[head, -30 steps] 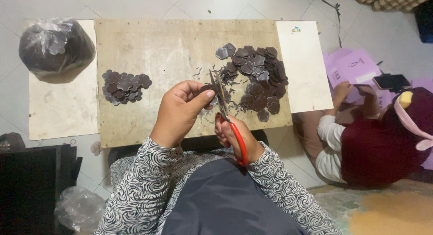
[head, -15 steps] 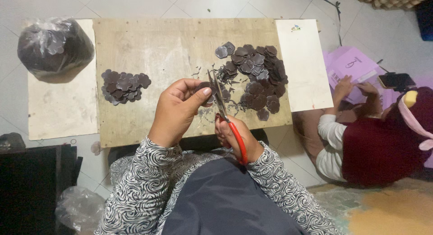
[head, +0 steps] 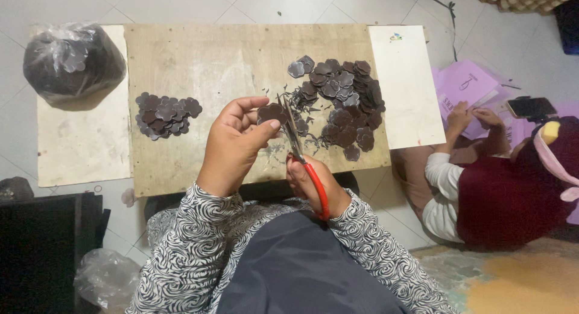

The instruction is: The person is cutting dark, flower-shaped pieces of material using red-handled scissors. They hold the material in their left hand and cut it with the scissors in their right hand, placing the cut pieces on a wooden board.

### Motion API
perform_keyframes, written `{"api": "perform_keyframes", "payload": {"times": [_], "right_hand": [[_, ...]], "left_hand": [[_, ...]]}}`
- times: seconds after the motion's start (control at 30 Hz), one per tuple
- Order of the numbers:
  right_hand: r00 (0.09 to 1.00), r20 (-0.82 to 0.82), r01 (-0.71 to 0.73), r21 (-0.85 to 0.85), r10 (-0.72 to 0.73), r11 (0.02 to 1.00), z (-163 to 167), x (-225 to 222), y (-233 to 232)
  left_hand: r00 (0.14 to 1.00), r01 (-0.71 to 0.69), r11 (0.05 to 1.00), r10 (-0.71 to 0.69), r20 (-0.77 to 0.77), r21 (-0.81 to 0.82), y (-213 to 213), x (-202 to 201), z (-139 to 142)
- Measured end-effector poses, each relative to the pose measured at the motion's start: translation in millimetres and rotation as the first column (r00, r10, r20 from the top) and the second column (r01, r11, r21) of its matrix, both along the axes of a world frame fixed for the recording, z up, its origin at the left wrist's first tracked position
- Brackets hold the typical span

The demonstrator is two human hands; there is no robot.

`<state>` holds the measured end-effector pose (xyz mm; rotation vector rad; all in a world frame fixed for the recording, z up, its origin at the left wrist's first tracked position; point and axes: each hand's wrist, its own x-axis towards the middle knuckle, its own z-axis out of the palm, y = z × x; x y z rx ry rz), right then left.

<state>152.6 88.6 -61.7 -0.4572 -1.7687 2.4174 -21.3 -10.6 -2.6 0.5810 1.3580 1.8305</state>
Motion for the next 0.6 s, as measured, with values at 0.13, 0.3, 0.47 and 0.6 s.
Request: {"api": "perform_keyframes", "payload": {"times": [0.13, 0.3, 0.47, 0.6], "right_hand": [[1.000, -0.014, -0.007, -0.008, 0.007, 1.000, -2, 0, 0], [0.999, -0.025, -0.031, -0.028, 0.031, 0.999, -4, 2, 0], [0.998, -0.059, -0.015, 0.049, 0.018, 0.999, -8, -1, -1], [0.997, -0.074, -0.011, 0.099, 0.019, 0.995, -11, -1, 0]], "left_hand": [[0.997, -0.050, 0.995, 0.056, 0.061, -0.086, 4, 1, -6], [0.995, -0.060, 0.992, 0.068, 0.072, -0.112, 5, 1, -11], [0.999, -0.050, 0.995, 0.050, -0.007, -0.090, 5, 2, -11], [0.998, -0.049, 0.992, 0.045, -0.038, -0.118, 6, 6, -11]]}}
